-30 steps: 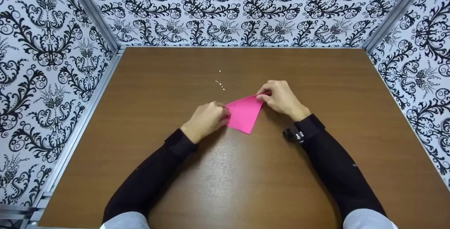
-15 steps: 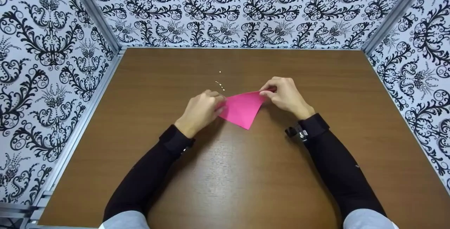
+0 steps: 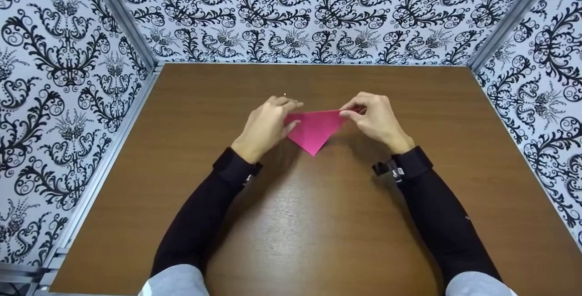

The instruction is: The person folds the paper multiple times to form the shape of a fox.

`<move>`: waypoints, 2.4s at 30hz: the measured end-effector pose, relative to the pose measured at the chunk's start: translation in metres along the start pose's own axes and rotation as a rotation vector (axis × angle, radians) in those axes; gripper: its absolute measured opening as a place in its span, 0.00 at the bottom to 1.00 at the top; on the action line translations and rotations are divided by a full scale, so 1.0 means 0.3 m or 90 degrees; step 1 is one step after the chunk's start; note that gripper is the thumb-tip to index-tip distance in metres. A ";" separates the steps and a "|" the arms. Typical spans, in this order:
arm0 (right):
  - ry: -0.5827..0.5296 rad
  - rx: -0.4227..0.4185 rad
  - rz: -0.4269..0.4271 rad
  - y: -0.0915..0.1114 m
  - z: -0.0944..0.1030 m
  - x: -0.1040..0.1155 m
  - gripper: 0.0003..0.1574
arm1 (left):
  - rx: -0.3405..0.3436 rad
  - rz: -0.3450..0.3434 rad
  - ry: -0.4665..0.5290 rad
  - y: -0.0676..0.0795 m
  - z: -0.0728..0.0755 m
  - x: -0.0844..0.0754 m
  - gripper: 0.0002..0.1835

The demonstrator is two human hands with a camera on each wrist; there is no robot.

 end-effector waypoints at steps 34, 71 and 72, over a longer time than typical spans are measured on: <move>-0.079 -0.038 0.073 0.011 0.065 0.067 0.07 | -0.016 0.025 0.052 -0.088 0.029 0.010 0.11; 0.060 -0.012 0.281 0.093 -0.041 0.306 0.08 | 0.021 -0.047 0.086 -0.075 0.009 -0.114 0.08; 0.058 -0.010 0.281 0.093 -0.041 0.305 0.08 | 0.022 -0.048 0.086 -0.074 0.009 -0.113 0.08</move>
Point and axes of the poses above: each hand's wrist, its own y-axis away from the middle knuckle, its own z-axis out of the back of the hand, x = y × z, the point moved 10 cm from there along -y, towards the middle knuckle, and after that the axes turned 7 degrees about -z, right-handed, at the moved point
